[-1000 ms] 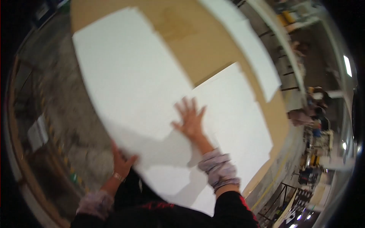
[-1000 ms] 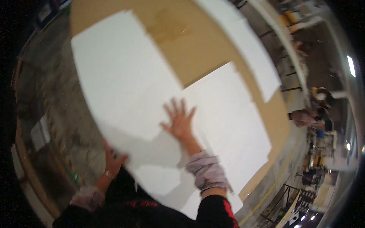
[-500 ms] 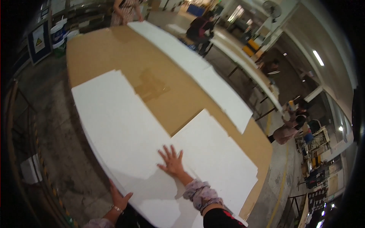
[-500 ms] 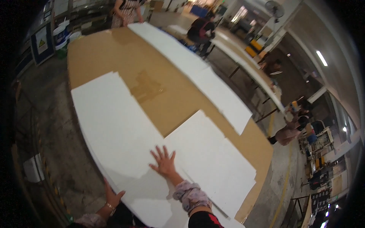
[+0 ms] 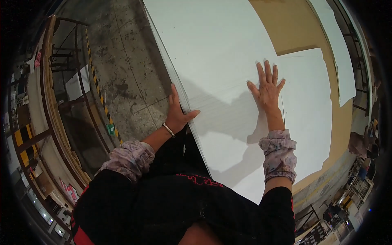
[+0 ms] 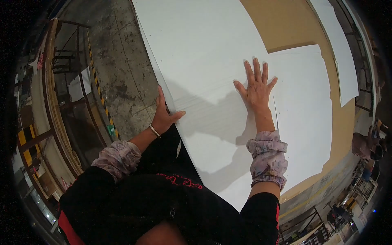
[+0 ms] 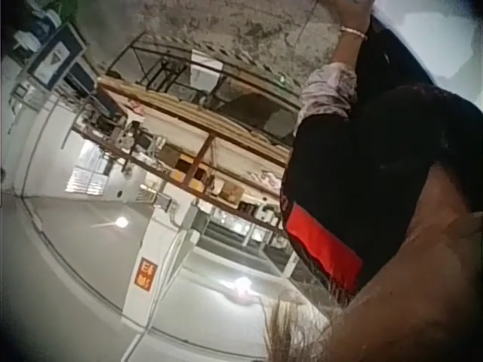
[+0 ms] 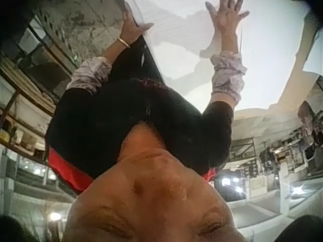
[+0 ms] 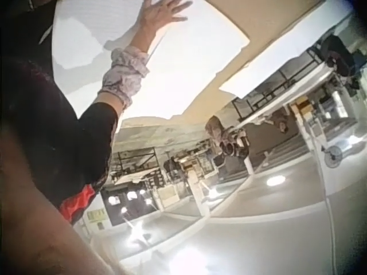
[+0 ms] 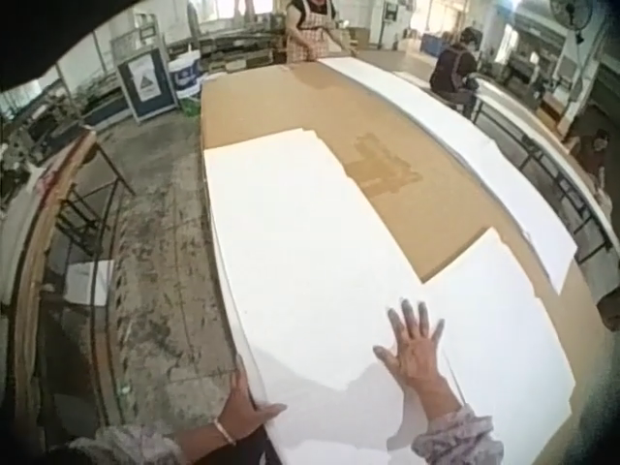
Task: Stacking, sorting, and aligning white corrugated boards on a workbench.
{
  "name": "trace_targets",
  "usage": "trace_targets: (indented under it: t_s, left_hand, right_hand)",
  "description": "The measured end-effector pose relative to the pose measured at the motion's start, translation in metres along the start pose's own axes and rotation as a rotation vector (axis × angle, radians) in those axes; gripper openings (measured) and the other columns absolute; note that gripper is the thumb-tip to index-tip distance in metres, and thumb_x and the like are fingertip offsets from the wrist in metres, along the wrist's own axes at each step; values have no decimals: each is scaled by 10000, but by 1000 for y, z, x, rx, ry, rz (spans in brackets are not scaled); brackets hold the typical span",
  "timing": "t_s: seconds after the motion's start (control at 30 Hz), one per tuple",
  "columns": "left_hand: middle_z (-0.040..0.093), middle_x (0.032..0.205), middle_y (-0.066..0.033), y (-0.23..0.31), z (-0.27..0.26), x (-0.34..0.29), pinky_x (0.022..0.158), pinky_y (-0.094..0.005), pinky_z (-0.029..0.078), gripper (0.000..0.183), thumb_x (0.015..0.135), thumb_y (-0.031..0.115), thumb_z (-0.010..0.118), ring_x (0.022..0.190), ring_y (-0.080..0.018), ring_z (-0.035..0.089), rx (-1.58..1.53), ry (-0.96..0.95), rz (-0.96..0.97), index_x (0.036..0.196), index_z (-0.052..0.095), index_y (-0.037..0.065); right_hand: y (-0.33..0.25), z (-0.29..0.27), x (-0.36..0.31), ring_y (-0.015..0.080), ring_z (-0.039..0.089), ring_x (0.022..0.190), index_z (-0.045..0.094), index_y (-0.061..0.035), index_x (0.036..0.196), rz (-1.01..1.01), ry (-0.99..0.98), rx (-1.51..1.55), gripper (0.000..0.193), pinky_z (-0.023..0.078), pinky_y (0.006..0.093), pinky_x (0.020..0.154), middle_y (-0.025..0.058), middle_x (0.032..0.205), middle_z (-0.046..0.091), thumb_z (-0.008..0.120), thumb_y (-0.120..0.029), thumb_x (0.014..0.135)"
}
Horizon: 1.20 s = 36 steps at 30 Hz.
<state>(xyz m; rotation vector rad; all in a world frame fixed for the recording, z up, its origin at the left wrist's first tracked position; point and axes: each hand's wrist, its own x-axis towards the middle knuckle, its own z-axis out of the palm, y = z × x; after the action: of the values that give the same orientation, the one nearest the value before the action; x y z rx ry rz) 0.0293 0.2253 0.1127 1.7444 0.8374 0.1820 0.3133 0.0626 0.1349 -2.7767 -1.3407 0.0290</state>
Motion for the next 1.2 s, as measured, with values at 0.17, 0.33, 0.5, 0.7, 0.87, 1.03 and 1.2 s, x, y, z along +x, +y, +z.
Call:
trace_targets:
  t_s: [0.17,0.33,0.5,0.7,0.87,1.03,1.2]
  left_hand:
    - [233,1312,-240,-2,-5,-7,1016,-429,334,1265,665,420,775,1210,-344,339,41,-44,-37,1426,-171,63]
    - [225,1316,-218,2,-3,-7,1009,-441,339,1250,686,378,775,1220,-335,330,46,-36,-57,1425,-189,80]
    - [251,1285,-233,-4,3,-10,1009,-449,312,1199,674,250,758,1196,-347,315,74,43,84,1426,-155,58]
    - [197,1313,-229,-2,5,-13,1018,-464,297,1139,715,230,711,1208,-353,283,72,50,35,1418,-169,55]
    - [178,1322,-230,1,6,-15,1026,-468,284,1104,738,204,681,1222,-359,266,69,40,24,1416,-180,69]
    - [173,1331,-231,-9,7,-17,1055,-470,232,1086,754,183,662,1245,-362,236,48,59,34,1416,-192,76]
    - [149,1390,-219,-8,10,-22,1083,-461,188,1061,781,149,644,1297,-347,205,54,89,77,1419,-199,79]
  right_hand:
    - [-5,-1,-6,336,118,1393,272,-283,1428,-1,1,19,705,96,728,983,26,1512,193,485,-602,836]
    - [-17,0,-19,297,140,1399,300,-223,1430,-160,69,-63,674,44,658,1040,58,1511,204,507,-507,855]
    - [-54,3,-41,268,166,1394,320,-212,1419,-309,-90,101,623,31,576,1092,44,1503,229,505,-453,874]
    - [-61,-3,-35,239,124,1406,275,-210,1436,-284,-117,47,608,12,551,1104,16,1515,191,448,-455,907]
    - [-66,-7,-34,244,136,1404,271,-180,1438,-259,-104,66,630,26,549,1104,16,1515,195,490,-408,893]
    - [-80,-4,-46,245,226,1378,361,-132,1392,-426,-82,241,610,102,540,1106,33,1473,298,571,-333,855]
    - [-90,-8,-57,225,282,1356,429,-127,1348,-519,-134,286,580,144,486,1122,33,1434,369,606,-318,830]
